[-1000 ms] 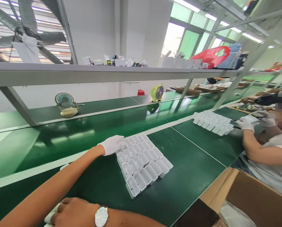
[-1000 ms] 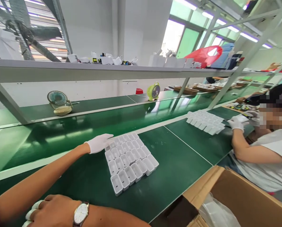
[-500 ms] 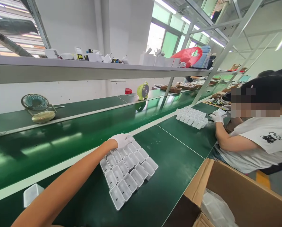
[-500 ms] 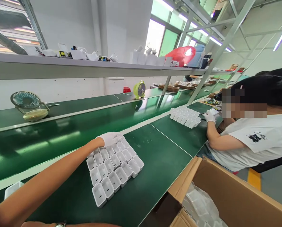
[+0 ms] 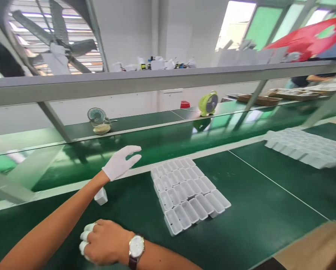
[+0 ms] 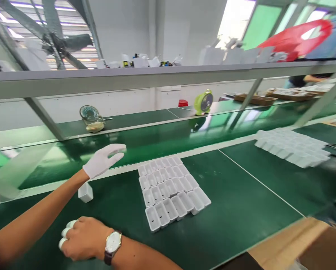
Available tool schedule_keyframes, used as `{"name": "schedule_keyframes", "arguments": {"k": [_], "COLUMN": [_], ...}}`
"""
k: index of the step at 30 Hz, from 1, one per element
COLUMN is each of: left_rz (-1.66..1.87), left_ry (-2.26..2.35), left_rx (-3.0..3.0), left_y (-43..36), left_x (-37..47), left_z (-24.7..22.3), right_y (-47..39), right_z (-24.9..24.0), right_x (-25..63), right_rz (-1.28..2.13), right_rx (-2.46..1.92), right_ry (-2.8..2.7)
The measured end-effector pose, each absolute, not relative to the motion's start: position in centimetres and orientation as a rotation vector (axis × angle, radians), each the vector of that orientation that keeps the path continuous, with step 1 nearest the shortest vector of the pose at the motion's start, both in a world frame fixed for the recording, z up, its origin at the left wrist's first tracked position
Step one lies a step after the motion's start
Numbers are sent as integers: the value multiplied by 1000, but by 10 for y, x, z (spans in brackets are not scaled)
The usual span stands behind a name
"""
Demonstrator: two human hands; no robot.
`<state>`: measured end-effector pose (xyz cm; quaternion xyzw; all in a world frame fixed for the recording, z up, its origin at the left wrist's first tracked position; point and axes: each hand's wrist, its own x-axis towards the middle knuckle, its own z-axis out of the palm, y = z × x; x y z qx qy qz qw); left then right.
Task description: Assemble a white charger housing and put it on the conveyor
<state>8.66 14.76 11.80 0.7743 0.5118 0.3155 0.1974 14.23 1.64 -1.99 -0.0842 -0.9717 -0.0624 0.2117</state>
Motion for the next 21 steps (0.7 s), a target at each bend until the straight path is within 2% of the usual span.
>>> {"name": "schedule_keyframes", "arguments": {"k": [6, 11, 17, 19, 21], "left_rz": [1147, 1072, 1031, 1030, 1035], "left_ry": [1837, 1801, 1680, 1596, 1532], "left_rx": [1661, 1612, 1591, 1585, 1583], "left_y": [80, 47, 54, 57, 57], "left_x": [-23, -29, -24, -26, -28], "left_z": [71, 21, 2, -1, -2], "right_y": [16, 16, 26, 29, 31], "right_z": [-24, -38, -97, -108, -106], "right_x": [139, 139, 114, 107, 107], "right_rz": [-28, -59, -145, 7, 349], "right_rx": [-182, -162, -137, -160, -183], "right_ry": [-2627, -2596, -2417, -2339, -2280]}}
